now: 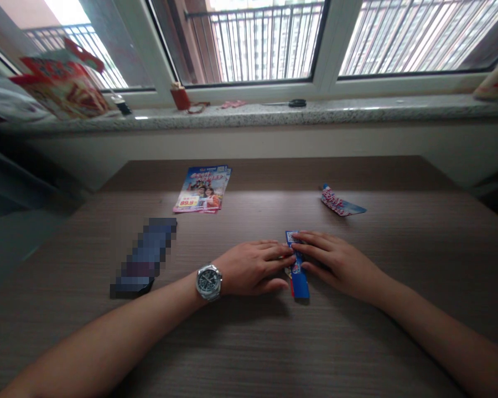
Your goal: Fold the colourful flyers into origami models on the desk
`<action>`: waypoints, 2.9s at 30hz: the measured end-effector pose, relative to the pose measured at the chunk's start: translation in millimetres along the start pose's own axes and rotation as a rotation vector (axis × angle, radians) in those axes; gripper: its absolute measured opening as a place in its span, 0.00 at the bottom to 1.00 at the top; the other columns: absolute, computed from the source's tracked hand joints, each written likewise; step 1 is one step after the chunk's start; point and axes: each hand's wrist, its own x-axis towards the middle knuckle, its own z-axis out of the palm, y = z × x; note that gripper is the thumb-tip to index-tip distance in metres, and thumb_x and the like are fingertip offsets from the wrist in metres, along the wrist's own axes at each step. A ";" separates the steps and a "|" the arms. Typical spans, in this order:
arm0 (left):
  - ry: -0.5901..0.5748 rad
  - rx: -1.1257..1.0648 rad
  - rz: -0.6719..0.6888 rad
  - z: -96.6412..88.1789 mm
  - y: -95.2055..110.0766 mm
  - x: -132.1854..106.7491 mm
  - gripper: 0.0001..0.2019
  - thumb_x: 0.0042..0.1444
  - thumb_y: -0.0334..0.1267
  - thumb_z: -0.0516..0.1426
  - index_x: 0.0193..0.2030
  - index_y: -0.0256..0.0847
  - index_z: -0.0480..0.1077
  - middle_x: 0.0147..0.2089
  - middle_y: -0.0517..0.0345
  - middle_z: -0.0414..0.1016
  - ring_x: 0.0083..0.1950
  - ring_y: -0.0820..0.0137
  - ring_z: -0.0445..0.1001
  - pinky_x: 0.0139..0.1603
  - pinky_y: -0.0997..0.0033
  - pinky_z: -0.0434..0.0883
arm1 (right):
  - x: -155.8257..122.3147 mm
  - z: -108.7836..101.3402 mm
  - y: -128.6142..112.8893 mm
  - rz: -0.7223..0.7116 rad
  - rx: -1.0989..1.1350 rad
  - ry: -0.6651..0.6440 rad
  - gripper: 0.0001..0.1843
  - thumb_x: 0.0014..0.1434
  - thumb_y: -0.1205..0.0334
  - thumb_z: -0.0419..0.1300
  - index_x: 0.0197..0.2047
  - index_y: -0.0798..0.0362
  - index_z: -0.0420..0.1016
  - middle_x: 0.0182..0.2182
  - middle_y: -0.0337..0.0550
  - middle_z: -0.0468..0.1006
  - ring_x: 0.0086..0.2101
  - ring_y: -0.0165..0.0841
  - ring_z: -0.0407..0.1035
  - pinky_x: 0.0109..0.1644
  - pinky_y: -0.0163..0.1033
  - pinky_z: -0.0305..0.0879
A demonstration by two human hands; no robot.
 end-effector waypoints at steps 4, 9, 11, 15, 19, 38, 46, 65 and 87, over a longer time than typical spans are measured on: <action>0.005 -0.013 -0.022 0.1 0.2 -0.6 0.25 0.69 0.50 0.50 0.65 0.37 0.64 0.66 0.43 0.67 0.65 0.57 0.69 0.68 0.56 0.65 | 1.7 -2.2 -2.9 0.015 -0.003 -0.002 0.21 0.68 0.59 0.56 0.63 0.48 0.70 0.63 0.52 0.71 0.61 0.45 0.66 0.62 0.55 0.67; 0.003 -0.024 -0.078 0.2 0.9 0.0 0.24 0.69 0.51 0.50 0.65 0.40 0.64 0.67 0.44 0.66 0.65 0.56 0.68 0.66 0.53 0.65 | 1.7 -2.7 -4.6 0.030 0.008 -0.005 0.23 0.68 0.61 0.56 0.65 0.48 0.68 0.63 0.51 0.70 0.61 0.44 0.65 0.63 0.54 0.66; 0.002 -0.030 -0.083 -0.1 1.0 0.7 0.25 0.69 0.50 0.50 0.66 0.38 0.63 0.66 0.44 0.67 0.63 0.57 0.69 0.65 0.54 0.67 | 1.0 -2.0 -4.3 0.029 0.013 -0.002 0.23 0.67 0.61 0.56 0.65 0.48 0.67 0.63 0.52 0.70 0.62 0.45 0.65 0.63 0.55 0.66; -0.027 -0.032 -0.079 -1.5 0.9 1.7 0.25 0.69 0.52 0.49 0.64 0.37 0.64 0.65 0.44 0.67 0.60 0.56 0.71 0.62 0.54 0.69 | -0.4 -1.9 -3.7 0.026 0.013 -0.030 0.23 0.68 0.60 0.56 0.65 0.48 0.67 0.63 0.51 0.70 0.63 0.44 0.63 0.64 0.54 0.64; -0.049 -0.038 -0.106 -2.5 0.3 0.9 0.25 0.69 0.52 0.49 0.65 0.40 0.65 0.67 0.45 0.65 0.62 0.56 0.70 0.64 0.53 0.67 | -0.7 -3.4 -3.5 0.014 -0.001 -0.046 0.23 0.69 0.59 0.54 0.65 0.50 0.67 0.63 0.51 0.70 0.63 0.43 0.62 0.65 0.54 0.63; -0.052 -0.014 -0.146 0.9 -1.0 0.2 0.29 0.68 0.54 0.49 0.69 0.38 0.60 0.71 0.44 0.60 0.70 0.55 0.62 0.71 0.53 0.60 | -0.5 -1.7 -5.3 0.058 -0.008 -0.002 0.21 0.69 0.60 0.54 0.63 0.51 0.70 0.63 0.52 0.70 0.61 0.43 0.66 0.63 0.50 0.67; -0.048 -0.032 -0.129 3.1 -1.6 -0.1 0.30 0.69 0.53 0.49 0.69 0.35 0.59 0.70 0.41 0.60 0.69 0.55 0.63 0.70 0.54 0.62 | -0.3 -2.8 -5.8 0.070 0.000 -0.007 0.22 0.69 0.59 0.54 0.64 0.51 0.69 0.63 0.53 0.70 0.61 0.44 0.66 0.63 0.52 0.67; -0.020 0.039 -0.143 2.7 5.3 4.3 0.21 0.72 0.40 0.45 0.66 0.35 0.63 0.69 0.45 0.64 0.66 0.59 0.67 0.68 0.56 0.64 | 0.9 -3.0 -6.6 0.076 -0.006 -0.005 0.24 0.69 0.59 0.54 0.66 0.49 0.67 0.64 0.52 0.70 0.61 0.43 0.66 0.63 0.53 0.66; -0.019 0.010 -0.168 2.7 11.1 7.4 0.19 0.71 0.37 0.45 0.61 0.33 0.68 0.66 0.44 0.65 0.63 0.60 0.70 0.65 0.59 0.68 | 2.2 -5.8 -9.0 0.075 0.023 0.005 0.24 0.68 0.59 0.56 0.66 0.47 0.66 0.63 0.51 0.70 0.61 0.44 0.66 0.63 0.55 0.66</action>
